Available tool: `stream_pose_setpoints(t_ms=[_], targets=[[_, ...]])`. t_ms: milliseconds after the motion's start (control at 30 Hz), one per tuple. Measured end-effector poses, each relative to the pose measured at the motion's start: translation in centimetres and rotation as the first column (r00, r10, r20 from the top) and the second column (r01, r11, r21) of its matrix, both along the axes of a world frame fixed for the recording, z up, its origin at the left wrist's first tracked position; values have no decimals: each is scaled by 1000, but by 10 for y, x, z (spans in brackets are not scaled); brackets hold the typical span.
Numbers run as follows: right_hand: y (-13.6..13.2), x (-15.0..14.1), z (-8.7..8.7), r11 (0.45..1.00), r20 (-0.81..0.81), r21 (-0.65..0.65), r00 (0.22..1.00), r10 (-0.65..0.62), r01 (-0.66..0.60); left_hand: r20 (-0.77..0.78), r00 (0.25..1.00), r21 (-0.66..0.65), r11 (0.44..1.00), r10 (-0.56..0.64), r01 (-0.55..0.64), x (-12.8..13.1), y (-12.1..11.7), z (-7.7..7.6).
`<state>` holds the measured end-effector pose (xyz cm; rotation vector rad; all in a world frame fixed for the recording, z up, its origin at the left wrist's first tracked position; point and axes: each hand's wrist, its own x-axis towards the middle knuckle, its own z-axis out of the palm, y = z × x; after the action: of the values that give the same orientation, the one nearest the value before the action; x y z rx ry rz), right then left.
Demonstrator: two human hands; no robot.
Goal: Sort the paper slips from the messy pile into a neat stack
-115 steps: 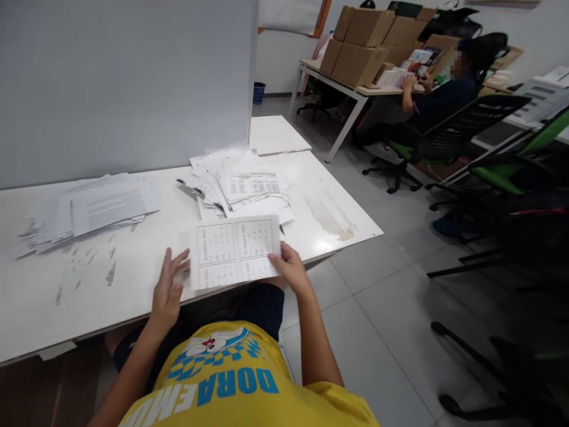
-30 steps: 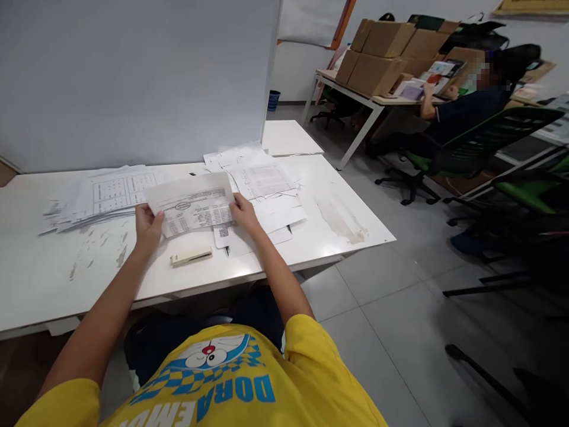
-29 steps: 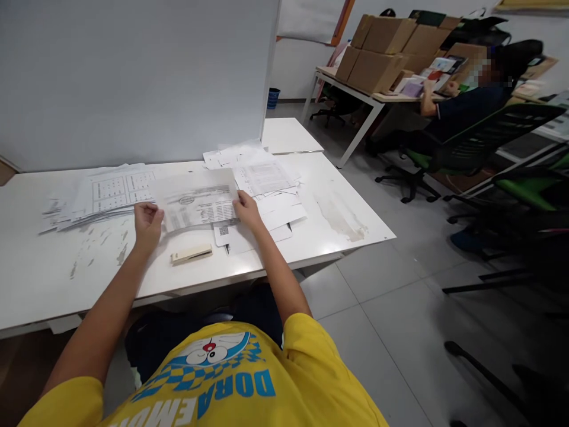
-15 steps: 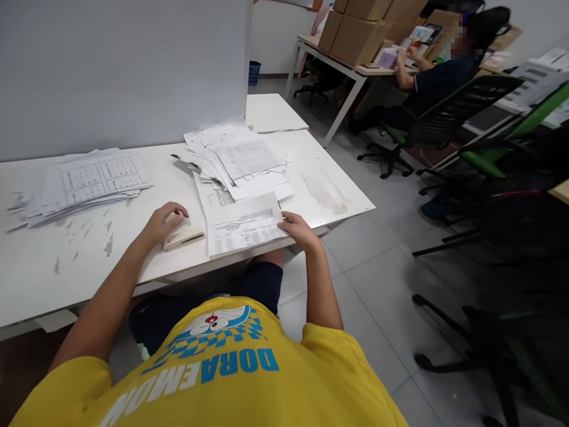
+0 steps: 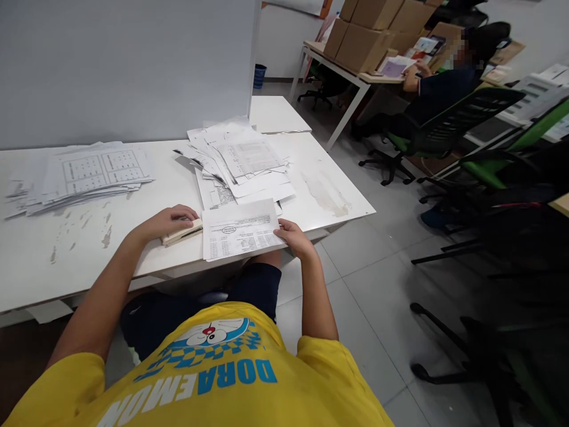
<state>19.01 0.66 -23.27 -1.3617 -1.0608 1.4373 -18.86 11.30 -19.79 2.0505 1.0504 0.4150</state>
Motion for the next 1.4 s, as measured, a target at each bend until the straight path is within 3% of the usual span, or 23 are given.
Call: stream_pose_setpoints(t_ms=[333, 533, 700, 867, 1067, 1200, 1300, 1400], targets=[[8, -12, 6, 998, 59, -14, 996, 66, -65, 0, 1000, 26, 999, 19, -19, -3, 2, 0], [7, -8, 2, 996, 38, -6, 995, 94, -93, -13, 999, 1, 999, -38, 38, -3, 5, -2], [6, -4, 1, 992, 35, -10, 992, 124, -123, -104, 989, -14, 994, -105, 105, -3, 22, -1], [6, -3, -2, 997, -7, 5, 997, 77, -77, -253, 958, -76, 990, -136, 121, 5, 39, 4], [1, -10, -2, 999, 5, 18, 999, 33, -33, -307, 948, -72, 995, -87, 68, 4, 17, 15], [-2, -5, -6, 988, 74, 109, 991, -115, 106, -220, 975, -38, 999, 9, -18, -2, 0, 11], [-1, -6, -9, 902, 59, 272, 930, -363, 335, -136, 988, -74, 994, 67, -77, -5, -4, 6], [5, -24, -9, 836, 37, 362, 890, -455, 413, 114, 992, -121, 992, 60, -47, -6, -6, 2]])
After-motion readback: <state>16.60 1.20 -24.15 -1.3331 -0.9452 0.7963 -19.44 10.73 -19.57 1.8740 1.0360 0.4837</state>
